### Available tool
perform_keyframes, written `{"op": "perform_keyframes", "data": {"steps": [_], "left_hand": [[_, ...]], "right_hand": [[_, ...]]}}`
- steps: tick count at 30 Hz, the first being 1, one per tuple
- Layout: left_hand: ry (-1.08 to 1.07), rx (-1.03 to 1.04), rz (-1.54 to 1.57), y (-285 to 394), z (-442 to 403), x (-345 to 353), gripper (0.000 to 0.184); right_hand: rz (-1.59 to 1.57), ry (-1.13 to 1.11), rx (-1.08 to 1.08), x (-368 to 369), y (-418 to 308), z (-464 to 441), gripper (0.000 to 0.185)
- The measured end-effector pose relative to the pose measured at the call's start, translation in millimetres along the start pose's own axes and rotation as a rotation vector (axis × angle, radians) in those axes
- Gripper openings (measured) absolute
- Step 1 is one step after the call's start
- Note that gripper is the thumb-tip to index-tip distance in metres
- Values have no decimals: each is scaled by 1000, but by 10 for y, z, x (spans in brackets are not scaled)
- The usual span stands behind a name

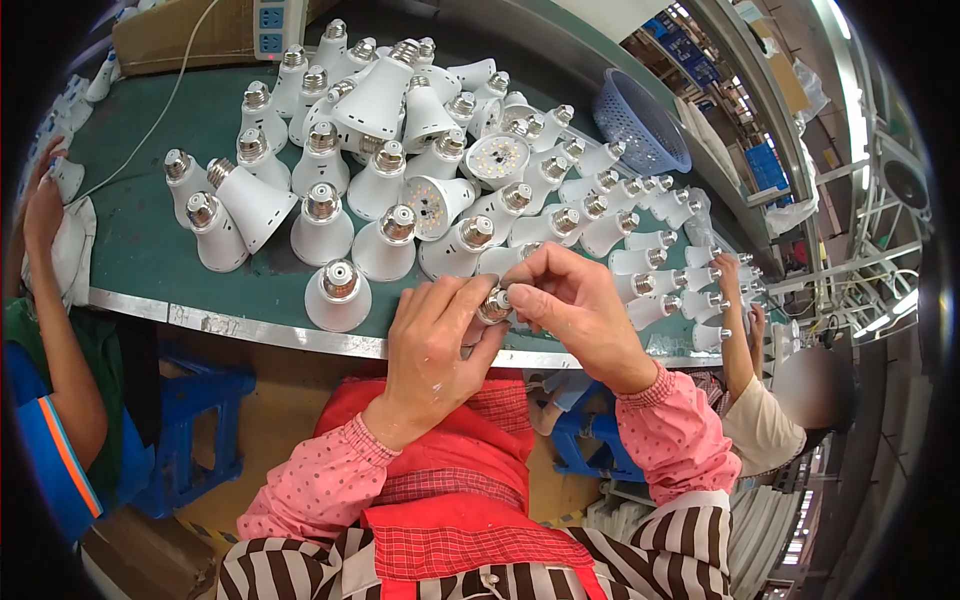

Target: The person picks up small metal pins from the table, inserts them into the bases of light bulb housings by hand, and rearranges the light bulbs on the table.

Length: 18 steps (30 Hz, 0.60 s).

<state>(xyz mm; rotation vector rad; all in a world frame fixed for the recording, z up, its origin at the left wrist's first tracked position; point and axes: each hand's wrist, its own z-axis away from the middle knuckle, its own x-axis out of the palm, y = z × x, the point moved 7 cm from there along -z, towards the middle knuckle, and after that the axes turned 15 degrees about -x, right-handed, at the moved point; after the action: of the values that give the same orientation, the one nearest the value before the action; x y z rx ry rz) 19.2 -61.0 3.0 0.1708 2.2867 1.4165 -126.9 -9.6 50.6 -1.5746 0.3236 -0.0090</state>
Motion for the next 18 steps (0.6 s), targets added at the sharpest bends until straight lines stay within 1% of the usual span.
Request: {"op": "perform_keyframes", "data": {"steps": [4,10,14,15,18], "left_hand": [[-6,-2,-14,5,-5,6,49],[-10,-3,-9,13,-18,7,49],[-26,-37,5,-12,10,42,50],[-43,-52,7,-5,15,43,51],[-122,-121,43,-32,-2,54,50]], "right_hand": [[-115,3,57,38,33,-34,21],[-134,23,125,45,57,-71,13],[-138,-23,128,52,65,-114,12],[-121,-15,117,26,97,-93,11],[-26,42,58,-137,-126,59,16]]}}
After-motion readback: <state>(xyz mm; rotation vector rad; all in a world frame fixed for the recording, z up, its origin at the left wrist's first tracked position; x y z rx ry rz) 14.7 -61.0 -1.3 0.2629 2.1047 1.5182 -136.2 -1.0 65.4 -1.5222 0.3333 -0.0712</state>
